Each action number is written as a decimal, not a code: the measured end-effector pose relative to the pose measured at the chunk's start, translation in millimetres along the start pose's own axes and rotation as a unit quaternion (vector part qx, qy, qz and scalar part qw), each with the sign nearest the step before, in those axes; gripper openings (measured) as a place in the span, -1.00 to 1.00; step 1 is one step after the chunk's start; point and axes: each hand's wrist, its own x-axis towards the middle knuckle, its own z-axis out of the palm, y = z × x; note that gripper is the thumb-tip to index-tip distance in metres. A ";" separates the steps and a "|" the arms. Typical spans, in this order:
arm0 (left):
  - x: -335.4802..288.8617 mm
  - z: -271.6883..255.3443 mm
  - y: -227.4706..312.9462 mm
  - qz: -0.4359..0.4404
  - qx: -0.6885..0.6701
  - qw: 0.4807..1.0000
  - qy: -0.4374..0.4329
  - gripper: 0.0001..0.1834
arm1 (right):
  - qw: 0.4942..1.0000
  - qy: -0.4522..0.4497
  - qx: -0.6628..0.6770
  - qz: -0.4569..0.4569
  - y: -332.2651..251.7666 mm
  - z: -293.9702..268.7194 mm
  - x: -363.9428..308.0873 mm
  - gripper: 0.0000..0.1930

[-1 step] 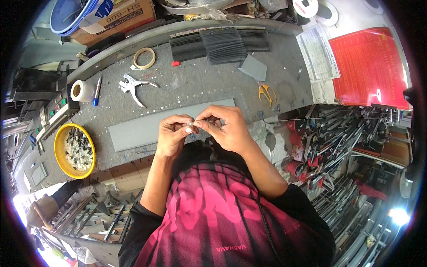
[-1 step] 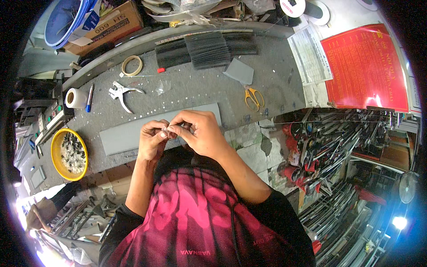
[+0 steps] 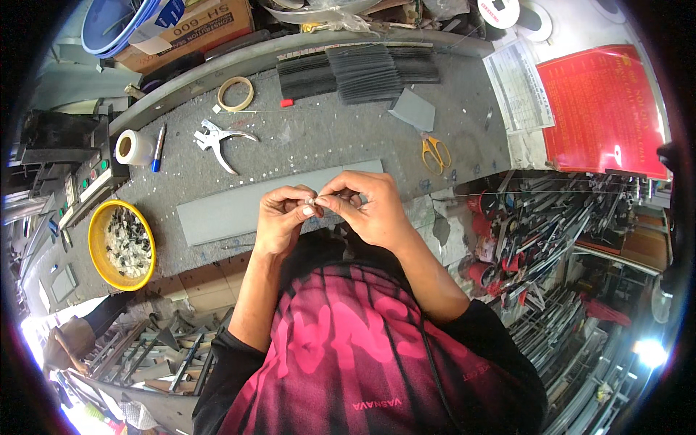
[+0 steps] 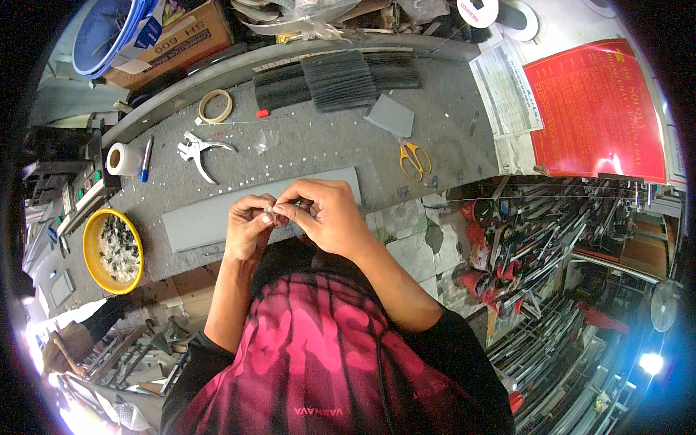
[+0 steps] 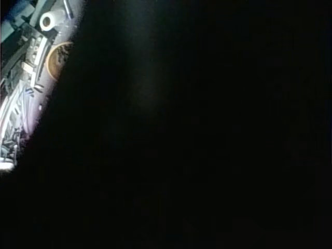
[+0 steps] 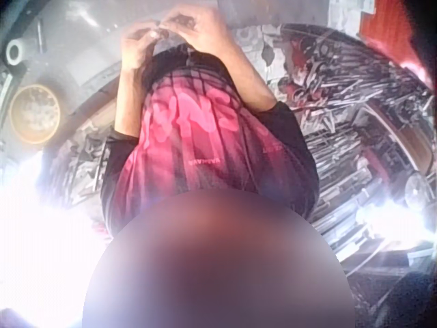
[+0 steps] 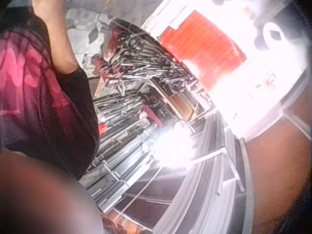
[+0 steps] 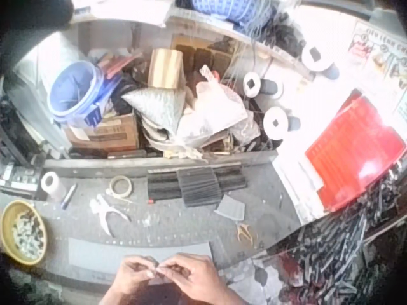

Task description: The person handles a gray rectangular panel and small components on a workbench, using a thin metal tool to manipulate parts and inserting small pieces into the panel. The person repeatedly picks up components, aligns them, and places them into the panel while other workers are visible in the background.

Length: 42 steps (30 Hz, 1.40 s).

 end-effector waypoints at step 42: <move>-3.7 9.3 17.0 0.011 0.120 0.992 0.031 -0.74 | 0.989 0.020 0.123 0.080 23.8 17.0 -9.5 -0.89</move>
